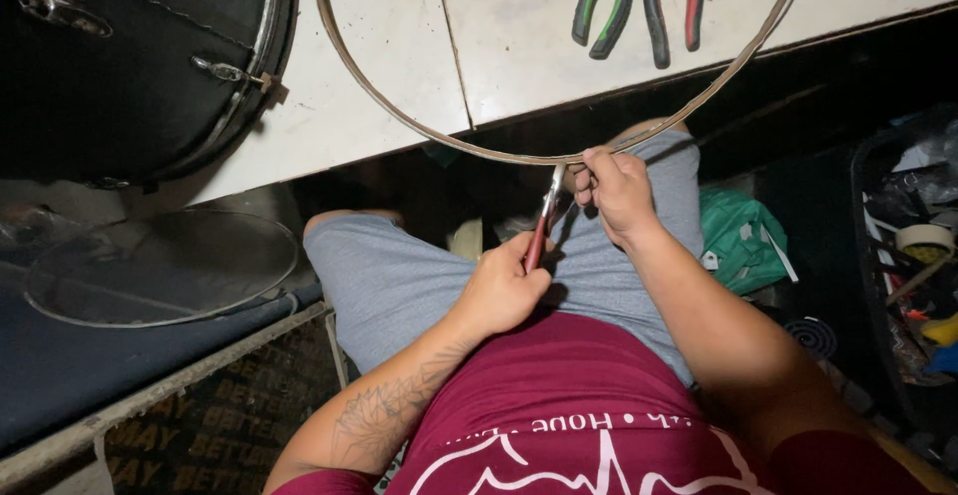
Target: Repairing a metal drum hoop using pliers at a workbench
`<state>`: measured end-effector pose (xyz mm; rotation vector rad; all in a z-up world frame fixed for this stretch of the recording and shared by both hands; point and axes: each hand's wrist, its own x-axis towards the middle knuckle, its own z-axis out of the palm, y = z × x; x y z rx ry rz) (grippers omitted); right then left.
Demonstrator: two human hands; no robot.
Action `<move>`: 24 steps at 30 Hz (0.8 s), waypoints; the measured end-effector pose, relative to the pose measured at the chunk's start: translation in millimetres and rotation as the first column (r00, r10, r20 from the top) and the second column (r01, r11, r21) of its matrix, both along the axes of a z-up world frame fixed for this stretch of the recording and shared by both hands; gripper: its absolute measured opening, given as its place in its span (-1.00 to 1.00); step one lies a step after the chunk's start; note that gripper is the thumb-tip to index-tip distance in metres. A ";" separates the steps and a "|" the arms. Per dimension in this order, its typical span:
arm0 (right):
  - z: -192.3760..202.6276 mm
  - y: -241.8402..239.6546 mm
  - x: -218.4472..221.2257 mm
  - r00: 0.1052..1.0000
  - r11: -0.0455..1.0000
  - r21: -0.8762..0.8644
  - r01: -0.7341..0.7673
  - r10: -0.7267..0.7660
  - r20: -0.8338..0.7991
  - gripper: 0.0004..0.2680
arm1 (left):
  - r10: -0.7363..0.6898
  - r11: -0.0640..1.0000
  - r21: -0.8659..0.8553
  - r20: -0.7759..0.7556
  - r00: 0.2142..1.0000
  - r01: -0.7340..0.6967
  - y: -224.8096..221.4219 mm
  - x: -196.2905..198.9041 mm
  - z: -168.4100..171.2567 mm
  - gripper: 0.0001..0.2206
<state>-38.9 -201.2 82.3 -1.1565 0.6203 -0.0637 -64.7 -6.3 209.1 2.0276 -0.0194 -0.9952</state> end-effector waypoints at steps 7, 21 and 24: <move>2.8 0.6 0.2 1.000 1.000 -0.001 -0.013 0.012 -0.019 -0.73 | 0.024 1.000 0.011 -0.001 1.000 -0.024 1.7 -1.3 -6.4 -0.63; -14.5 -5.2 0.4 1.000 0.998 -0.055 0.008 -0.010 -0.021 -0.79 | -0.026 0.999 0.044 -0.040 0.999 0.028 -3.4 4.7 11.2 -0.75; -6.8 -1.5 0.0 1.000 0.998 -0.062 0.011 -0.013 -0.029 -0.80 | -0.007 0.999 0.040 -0.039 0.999 0.009 -3.9 4.6 9.8 -0.76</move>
